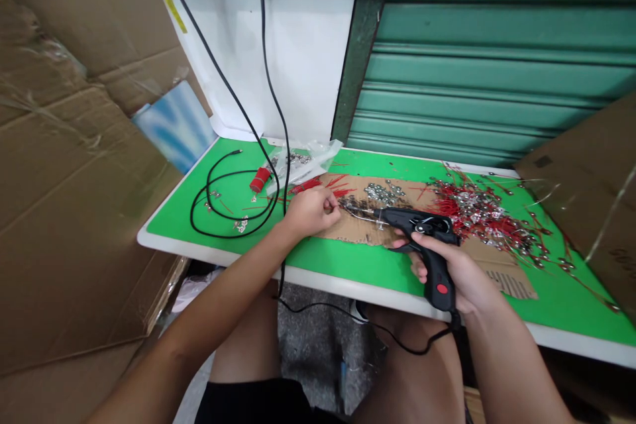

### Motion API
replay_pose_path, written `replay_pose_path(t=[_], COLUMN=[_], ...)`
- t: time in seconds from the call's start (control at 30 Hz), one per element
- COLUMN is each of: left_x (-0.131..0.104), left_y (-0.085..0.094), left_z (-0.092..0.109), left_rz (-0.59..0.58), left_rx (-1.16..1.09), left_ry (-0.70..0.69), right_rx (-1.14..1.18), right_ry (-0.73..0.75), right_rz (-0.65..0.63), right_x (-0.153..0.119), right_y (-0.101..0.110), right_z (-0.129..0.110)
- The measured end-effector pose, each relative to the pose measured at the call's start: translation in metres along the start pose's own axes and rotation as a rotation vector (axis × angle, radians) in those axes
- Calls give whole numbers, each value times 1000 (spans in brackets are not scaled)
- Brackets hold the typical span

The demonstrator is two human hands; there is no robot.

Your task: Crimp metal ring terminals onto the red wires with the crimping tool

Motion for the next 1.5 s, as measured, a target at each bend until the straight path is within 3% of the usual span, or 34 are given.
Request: replay_pose_path(t=[0.6, 0.87, 1.0, 1.1, 1.5], left_x=[0, -1, -1, -1, -3], left_y=[2, 1, 0, 0, -4], left_z=[0, 1, 1, 1, -3], left_rz=[-1, 20, 32, 34, 6], left_rx=[-2, -24, -50, -61, -50], left_ry=[58, 36, 41, 55, 72], right_rx=[156, 382, 481, 571, 786], right_ry=[-10, 222, 276, 249, 338], right_rz=[-79, 9, 115, 169, 47], right_x=[3, -13, -20, -21, -26], right_y=[5, 66, 104, 116, 100], right_z=[-1, -24, -22, -13, -24])
Point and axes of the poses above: each hand's wrist, its own x-axis towards the middle knuckle, its own y-axis out of the back of the hand, z = x × y, the point moved 9 cm from there along x, towards the middle knuckle, and after that the axes turned 5 degrees about x, right-handed, at the moved point
